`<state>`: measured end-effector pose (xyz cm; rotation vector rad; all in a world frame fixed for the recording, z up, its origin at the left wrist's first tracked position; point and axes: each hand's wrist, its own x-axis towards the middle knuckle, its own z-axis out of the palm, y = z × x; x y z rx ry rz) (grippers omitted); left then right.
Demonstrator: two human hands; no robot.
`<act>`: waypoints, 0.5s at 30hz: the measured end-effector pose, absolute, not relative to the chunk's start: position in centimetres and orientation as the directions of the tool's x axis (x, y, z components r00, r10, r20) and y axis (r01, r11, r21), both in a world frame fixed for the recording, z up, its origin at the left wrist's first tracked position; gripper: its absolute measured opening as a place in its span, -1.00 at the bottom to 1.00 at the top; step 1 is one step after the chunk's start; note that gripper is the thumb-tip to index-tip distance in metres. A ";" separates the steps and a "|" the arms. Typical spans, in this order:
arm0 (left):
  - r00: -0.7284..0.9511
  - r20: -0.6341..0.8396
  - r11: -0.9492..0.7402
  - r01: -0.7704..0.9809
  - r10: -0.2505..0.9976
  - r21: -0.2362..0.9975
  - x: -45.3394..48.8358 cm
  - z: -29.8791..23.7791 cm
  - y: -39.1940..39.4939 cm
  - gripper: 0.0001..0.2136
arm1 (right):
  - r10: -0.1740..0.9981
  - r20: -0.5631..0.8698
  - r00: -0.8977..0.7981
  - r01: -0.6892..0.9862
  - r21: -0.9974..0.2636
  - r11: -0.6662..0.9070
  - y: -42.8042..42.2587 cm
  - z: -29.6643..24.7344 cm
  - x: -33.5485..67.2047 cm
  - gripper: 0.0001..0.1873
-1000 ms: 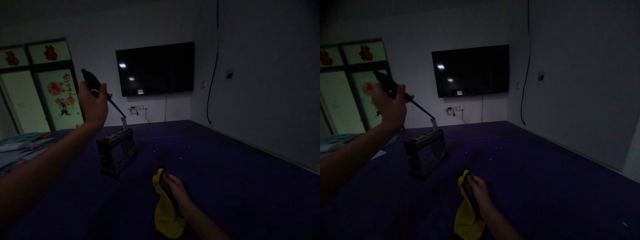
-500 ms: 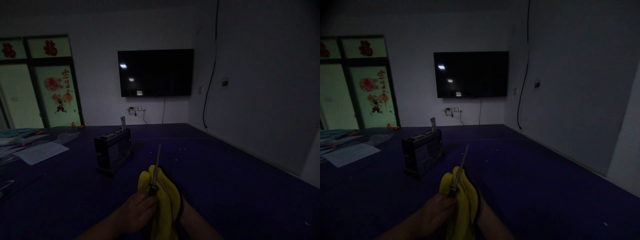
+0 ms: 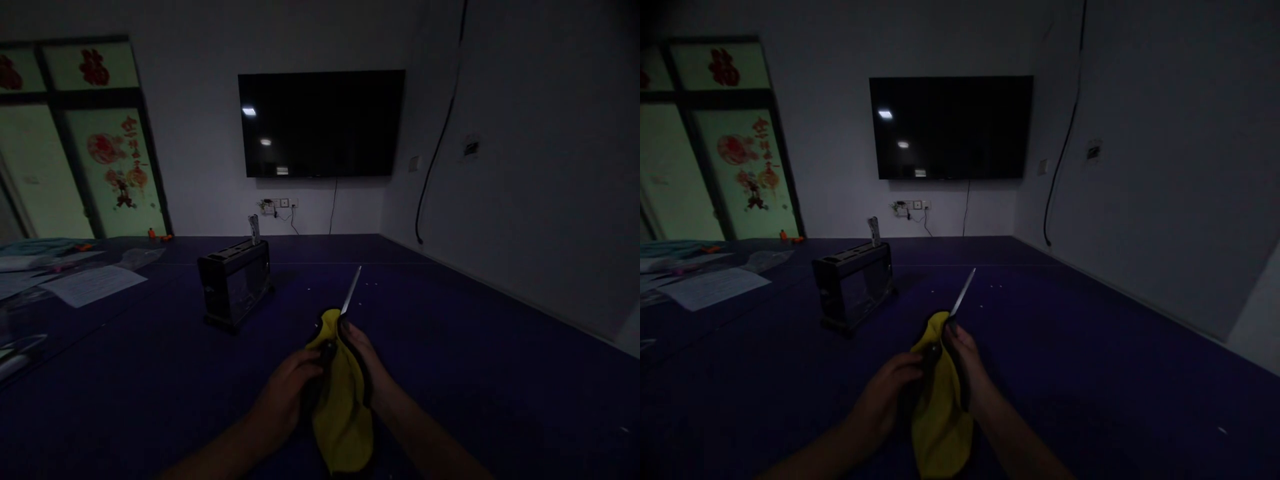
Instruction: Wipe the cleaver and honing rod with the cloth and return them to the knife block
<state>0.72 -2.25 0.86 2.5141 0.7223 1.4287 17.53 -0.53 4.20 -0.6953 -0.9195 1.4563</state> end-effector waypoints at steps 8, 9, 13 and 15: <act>0.291 0.317 -0.381 0.196 0.903 0.903 1.6 0.5 -2.3 -0.71 | 0.990 0.140 -0.031 -0.501 -0.859 0.106 -0.4 3.8 16.8 -0.57; 0.292 0.296 -0.354 0.170 0.909 0.919 1.6 0.4 -2.3 -0.68 | 0.988 0.154 -0.022 -0.475 -0.871 0.125 -0.4 3.6 16.5 -0.56; 0.268 0.222 -0.239 0.032 0.938 0.971 2.0 -0.1 -2.1 -0.57 | 0.975 0.222 -0.010 -0.357 -0.912 0.204 -0.5 2.7 15.4 -0.55; 0.281 0.168 -0.163 -0.043 0.945 0.986 2.1 -0.3 -2.0 -0.52 | 0.965 0.260 -0.029 -0.306 -0.921 0.239 -0.5 2.3 15.1 -0.56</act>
